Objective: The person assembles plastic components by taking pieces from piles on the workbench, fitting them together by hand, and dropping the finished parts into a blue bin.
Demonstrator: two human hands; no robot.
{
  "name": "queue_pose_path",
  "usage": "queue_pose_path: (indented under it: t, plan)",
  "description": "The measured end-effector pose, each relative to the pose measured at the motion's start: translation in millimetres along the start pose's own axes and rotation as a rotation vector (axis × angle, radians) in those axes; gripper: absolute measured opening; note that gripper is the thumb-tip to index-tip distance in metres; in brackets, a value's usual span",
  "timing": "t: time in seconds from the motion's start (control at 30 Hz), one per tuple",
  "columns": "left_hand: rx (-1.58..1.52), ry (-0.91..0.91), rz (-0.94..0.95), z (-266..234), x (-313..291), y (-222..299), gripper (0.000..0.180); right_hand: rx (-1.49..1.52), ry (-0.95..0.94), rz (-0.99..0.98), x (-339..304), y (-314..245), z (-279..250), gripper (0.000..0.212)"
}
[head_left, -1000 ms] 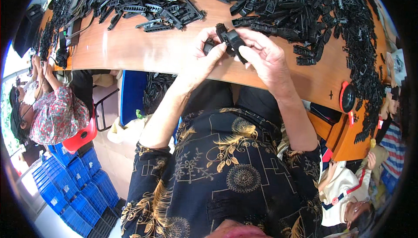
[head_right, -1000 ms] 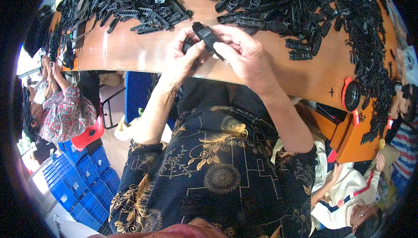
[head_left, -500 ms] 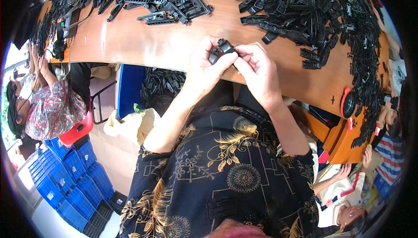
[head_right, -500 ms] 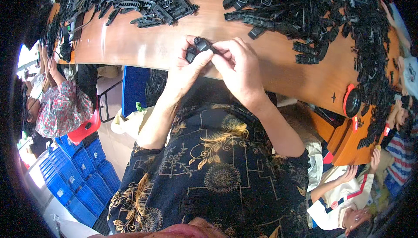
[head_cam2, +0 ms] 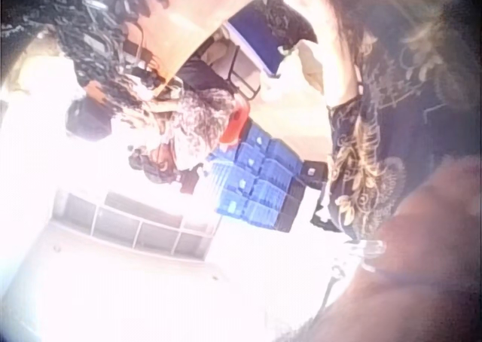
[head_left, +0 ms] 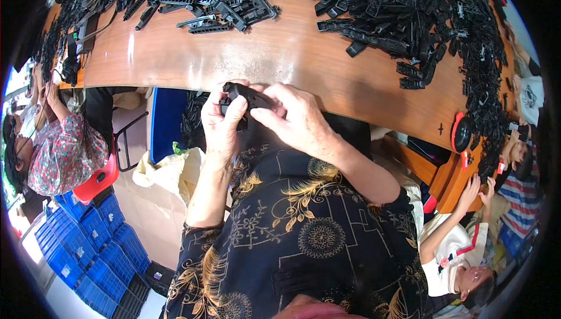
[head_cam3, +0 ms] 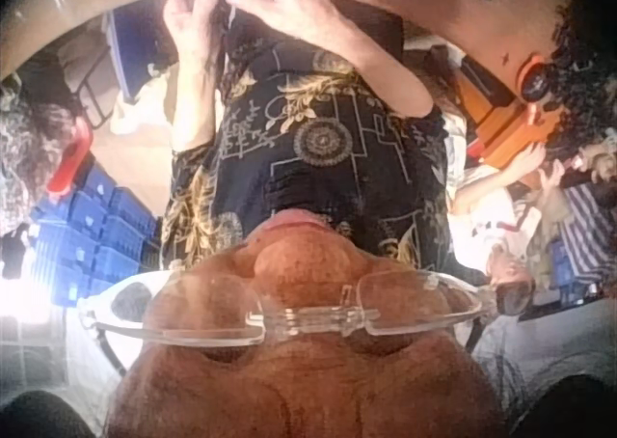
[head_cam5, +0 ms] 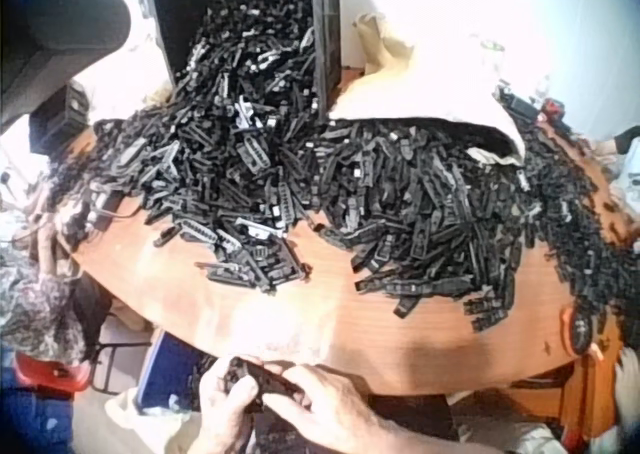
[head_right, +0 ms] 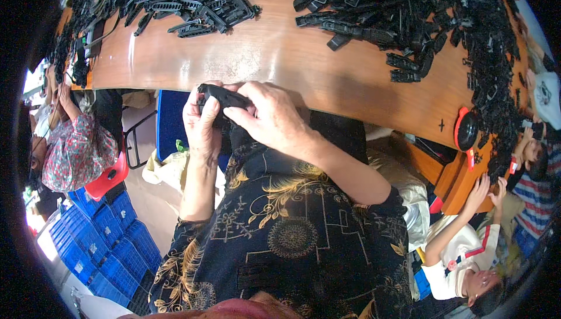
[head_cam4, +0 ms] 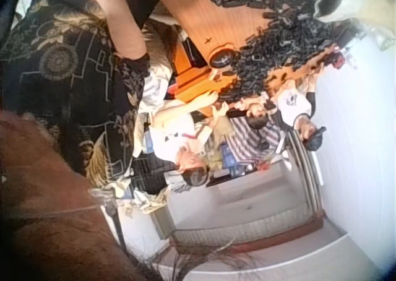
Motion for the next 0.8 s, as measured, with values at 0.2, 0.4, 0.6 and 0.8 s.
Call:
queue_pose_path:
  t: [0.2, 0.4, 0.6, 0.8]
  plan:
    - [-0.032, -0.038, -0.149, -28.2, -20.4, -8.8, 0.038, 0.022, -0.092, 0.094, -7.2, 4.7, 11.6, 0.031]
    - [1.151, 0.066, -0.11, -92.3, -31.4, 15.0, 0.037, -0.835, 0.029, -0.259, 10.1, -30.4, -62.7, 0.046]
    - [1.369, 0.263, 0.517, -102.4, 37.8, 44.5, 0.024, -1.402, -0.016, -0.284, 43.3, -31.3, -107.6, 0.035]
    - [1.521, 0.138, 0.763, -93.3, 137.7, 42.7, 0.021, -1.523, -0.081, -0.232, 55.8, -27.0, -108.9, 0.039]
Point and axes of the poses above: each hand's wrist, its own x-axis towards the middle knuckle, its own z-axis out of the palm, y = z × x, the point moved 1 cm from there along x, towards the middle knuckle, and after that the axes turned 13 degrees about x, right-handed, at the moved point
